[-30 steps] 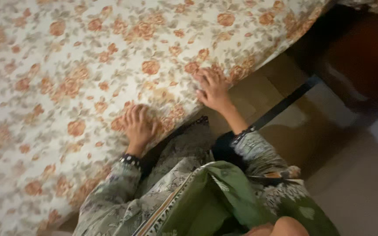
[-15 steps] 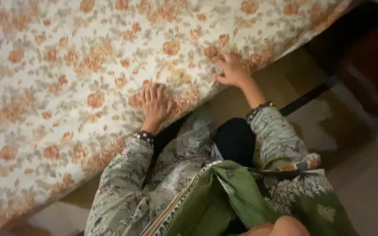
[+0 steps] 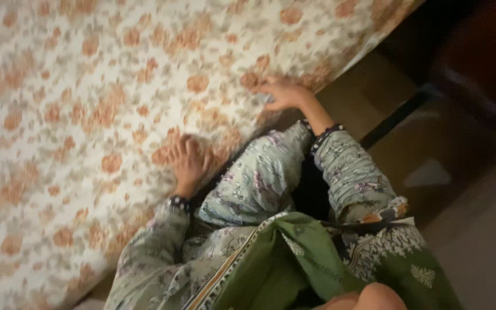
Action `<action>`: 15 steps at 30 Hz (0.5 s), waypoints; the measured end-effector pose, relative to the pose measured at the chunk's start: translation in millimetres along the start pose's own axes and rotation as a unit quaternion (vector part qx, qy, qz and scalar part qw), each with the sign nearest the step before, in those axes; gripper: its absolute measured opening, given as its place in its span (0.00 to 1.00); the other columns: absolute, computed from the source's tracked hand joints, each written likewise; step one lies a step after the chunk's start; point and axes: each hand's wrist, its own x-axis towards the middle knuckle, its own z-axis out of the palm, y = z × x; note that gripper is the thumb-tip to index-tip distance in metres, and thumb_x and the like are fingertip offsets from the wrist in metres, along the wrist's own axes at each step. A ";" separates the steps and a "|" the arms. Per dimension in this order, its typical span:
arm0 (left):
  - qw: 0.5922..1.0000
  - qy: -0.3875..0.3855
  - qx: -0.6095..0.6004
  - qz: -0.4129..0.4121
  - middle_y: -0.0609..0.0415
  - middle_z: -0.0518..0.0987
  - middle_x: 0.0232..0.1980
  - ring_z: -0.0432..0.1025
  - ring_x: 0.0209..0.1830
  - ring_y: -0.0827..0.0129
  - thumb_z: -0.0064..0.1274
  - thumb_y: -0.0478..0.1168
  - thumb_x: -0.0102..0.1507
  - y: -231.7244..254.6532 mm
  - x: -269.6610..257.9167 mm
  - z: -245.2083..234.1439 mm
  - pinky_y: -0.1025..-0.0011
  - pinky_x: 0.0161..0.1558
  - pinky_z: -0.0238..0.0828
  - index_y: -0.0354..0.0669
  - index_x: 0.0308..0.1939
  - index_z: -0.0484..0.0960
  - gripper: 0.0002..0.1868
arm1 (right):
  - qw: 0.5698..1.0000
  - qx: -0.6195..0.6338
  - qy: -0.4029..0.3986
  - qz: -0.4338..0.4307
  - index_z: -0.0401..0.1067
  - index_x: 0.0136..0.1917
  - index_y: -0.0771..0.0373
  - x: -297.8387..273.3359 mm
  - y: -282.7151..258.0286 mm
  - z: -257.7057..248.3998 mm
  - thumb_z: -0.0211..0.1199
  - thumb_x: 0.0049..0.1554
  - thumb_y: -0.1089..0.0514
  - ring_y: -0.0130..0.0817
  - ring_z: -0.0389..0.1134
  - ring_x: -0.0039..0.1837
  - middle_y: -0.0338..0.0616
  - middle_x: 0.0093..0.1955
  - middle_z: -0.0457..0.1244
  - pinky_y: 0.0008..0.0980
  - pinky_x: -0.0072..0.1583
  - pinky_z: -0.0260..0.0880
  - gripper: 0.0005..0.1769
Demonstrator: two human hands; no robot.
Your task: The person smooths and tucks a floral-patterned bedsheet around the mattress edges, then places a pillow in a matching pillowcase at the head of the bed.
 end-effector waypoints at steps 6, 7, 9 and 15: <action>0.993 -0.060 0.097 0.018 0.42 0.67 0.64 0.55 0.72 0.42 0.56 0.58 0.59 6.0 17.5 -4.2 0.36 0.67 0.44 0.43 0.52 0.72 0.27 | 1.000 -0.010 0.012 0.023 0.73 0.67 0.53 -0.6 28.4 -64.0 0.64 0.59 0.47 0.43 0.66 0.66 0.47 0.69 0.63 0.44 0.67 0.68 0.24; 0.987 -0.061 0.147 0.010 0.44 0.69 0.62 0.56 0.70 0.44 0.57 0.59 0.56 11.5 17.4 -7.3 0.32 0.63 0.43 0.46 0.48 0.73 0.26 | 0.996 -0.033 0.078 0.001 0.72 0.68 0.56 -3.6 39.7 -71.6 0.65 0.58 0.49 0.44 0.65 0.66 0.48 0.70 0.62 0.45 0.66 0.68 0.26; 0.994 -0.086 0.048 -0.052 0.45 0.70 0.60 0.61 0.66 0.49 0.55 0.55 0.59 28.1 33.3 -10.7 0.41 0.66 0.52 0.45 0.49 0.73 0.23 | 0.985 -0.072 0.154 -0.002 0.72 0.68 0.58 -5.4 66.3 -91.2 0.67 0.56 0.52 0.44 0.65 0.64 0.49 0.69 0.62 0.45 0.64 0.69 0.27; 0.982 0.024 -0.159 0.101 0.39 0.72 0.59 0.67 0.59 0.45 0.60 0.47 0.60 150.7 212.1 71.3 0.50 0.59 0.63 0.39 0.55 0.75 0.24 | 0.923 -0.244 0.289 -0.069 0.77 0.54 0.57 -6.0 133.6 -127.1 0.70 0.49 0.52 0.44 0.68 0.60 0.46 0.59 0.66 0.47 0.59 0.70 0.19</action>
